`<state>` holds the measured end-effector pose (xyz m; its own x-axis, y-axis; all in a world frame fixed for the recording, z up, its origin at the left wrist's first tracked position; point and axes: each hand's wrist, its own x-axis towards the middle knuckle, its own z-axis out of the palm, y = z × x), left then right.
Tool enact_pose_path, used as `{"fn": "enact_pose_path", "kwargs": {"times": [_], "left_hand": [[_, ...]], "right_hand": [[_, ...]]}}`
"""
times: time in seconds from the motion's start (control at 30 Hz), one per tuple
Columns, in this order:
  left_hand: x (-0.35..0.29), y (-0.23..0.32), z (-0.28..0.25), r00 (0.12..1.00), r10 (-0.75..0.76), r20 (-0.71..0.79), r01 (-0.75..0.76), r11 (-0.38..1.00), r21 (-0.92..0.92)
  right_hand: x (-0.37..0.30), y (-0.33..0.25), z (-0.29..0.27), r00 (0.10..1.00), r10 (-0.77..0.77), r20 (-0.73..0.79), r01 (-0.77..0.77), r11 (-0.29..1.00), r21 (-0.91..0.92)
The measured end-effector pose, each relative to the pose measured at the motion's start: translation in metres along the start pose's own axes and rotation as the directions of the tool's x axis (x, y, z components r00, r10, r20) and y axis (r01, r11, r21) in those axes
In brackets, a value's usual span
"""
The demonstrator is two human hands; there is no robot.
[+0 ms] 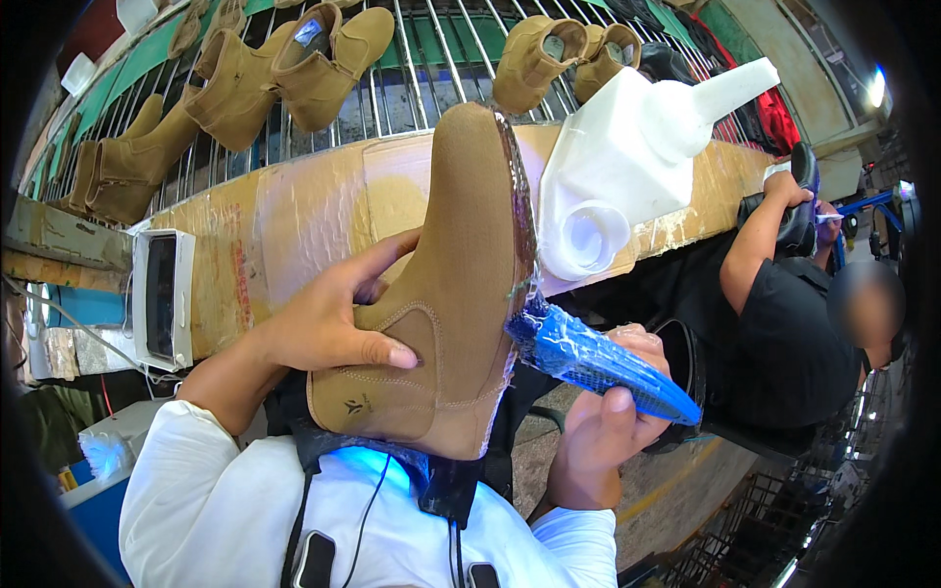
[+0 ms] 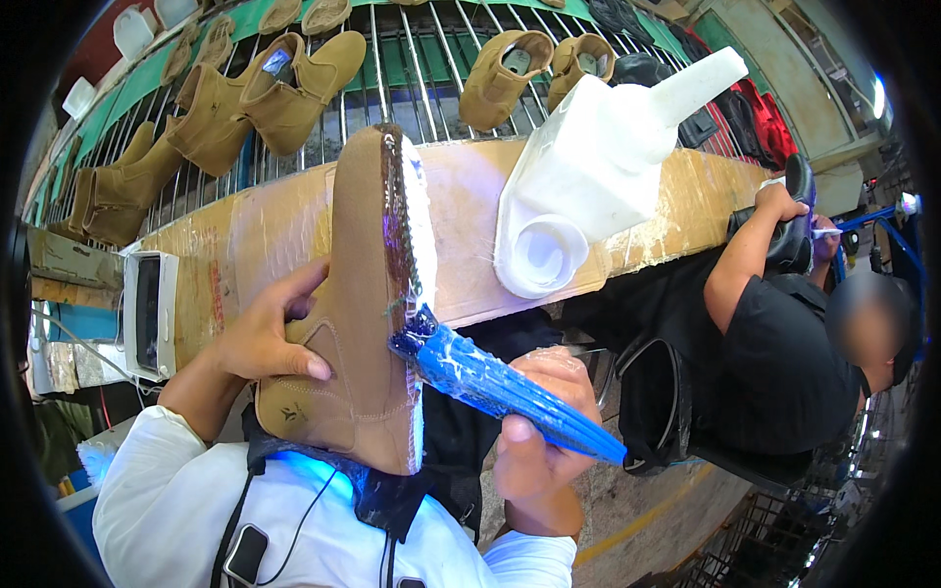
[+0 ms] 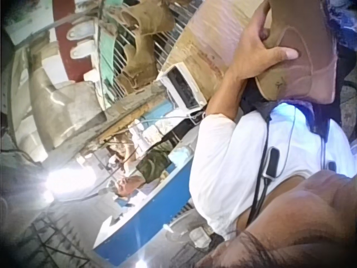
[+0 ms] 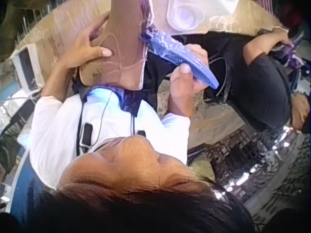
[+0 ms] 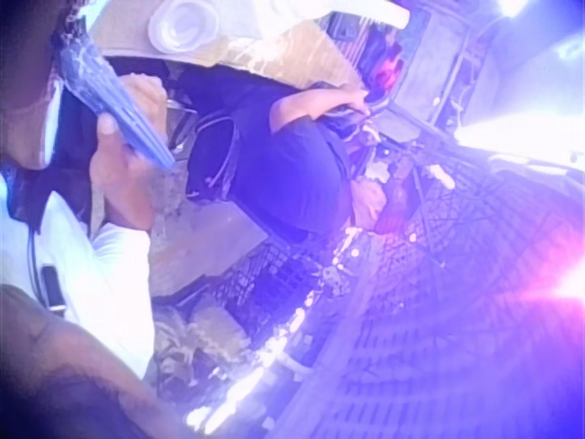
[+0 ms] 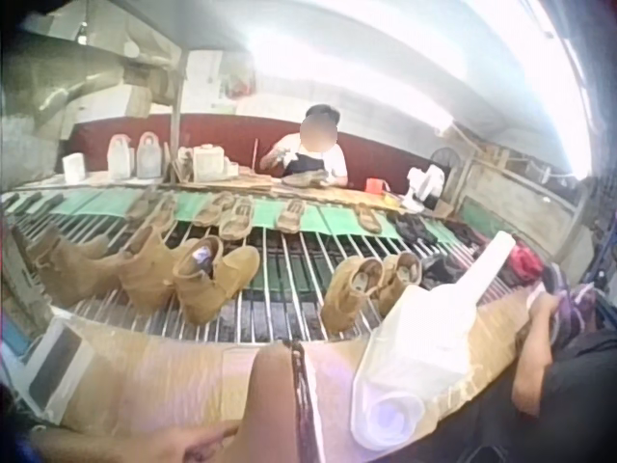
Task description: The person applies adhesive to the bottom edges and soles of boots using a brush and a container of liquid, moving the brush around the perimeter of each shoe before placing it back on the conveyor belt.
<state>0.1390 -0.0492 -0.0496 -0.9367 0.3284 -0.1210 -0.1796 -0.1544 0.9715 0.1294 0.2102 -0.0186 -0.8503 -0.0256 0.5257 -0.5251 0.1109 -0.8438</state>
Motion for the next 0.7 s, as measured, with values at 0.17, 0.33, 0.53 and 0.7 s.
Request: {"fn": "enact_pose_path", "kwargs": {"times": [0.17, 0.33, 0.53, 0.7], "left_hand": [[0.004, 0.000, 0.001, 1.000, -0.007, -0.007, 0.006, 0.994, -0.108], [0.005, -0.005, 0.002, 0.999, -0.018, -0.027, 0.012, 0.981, -0.192], [0.009, -0.001, 0.004, 0.997, -0.044, -0.057, 0.031, 0.977, -0.212], [0.008, 0.000, 0.002, 0.994, -0.075, -0.079, 0.051, 0.959, -0.278]], "right_hand": [[-0.011, 0.000, -0.002, 1.000, -0.011, 0.007, 0.012, 0.997, -0.072], [-0.013, 0.003, -0.010, 0.988, -0.118, 0.103, 0.127, 0.988, -0.082], [-0.016, -0.005, -0.007, 0.989, -0.113, 0.098, 0.132, 0.968, -0.215], [-0.004, -0.013, -0.021, 0.951, -0.130, 0.282, 0.181, 0.970, -0.162]]}}
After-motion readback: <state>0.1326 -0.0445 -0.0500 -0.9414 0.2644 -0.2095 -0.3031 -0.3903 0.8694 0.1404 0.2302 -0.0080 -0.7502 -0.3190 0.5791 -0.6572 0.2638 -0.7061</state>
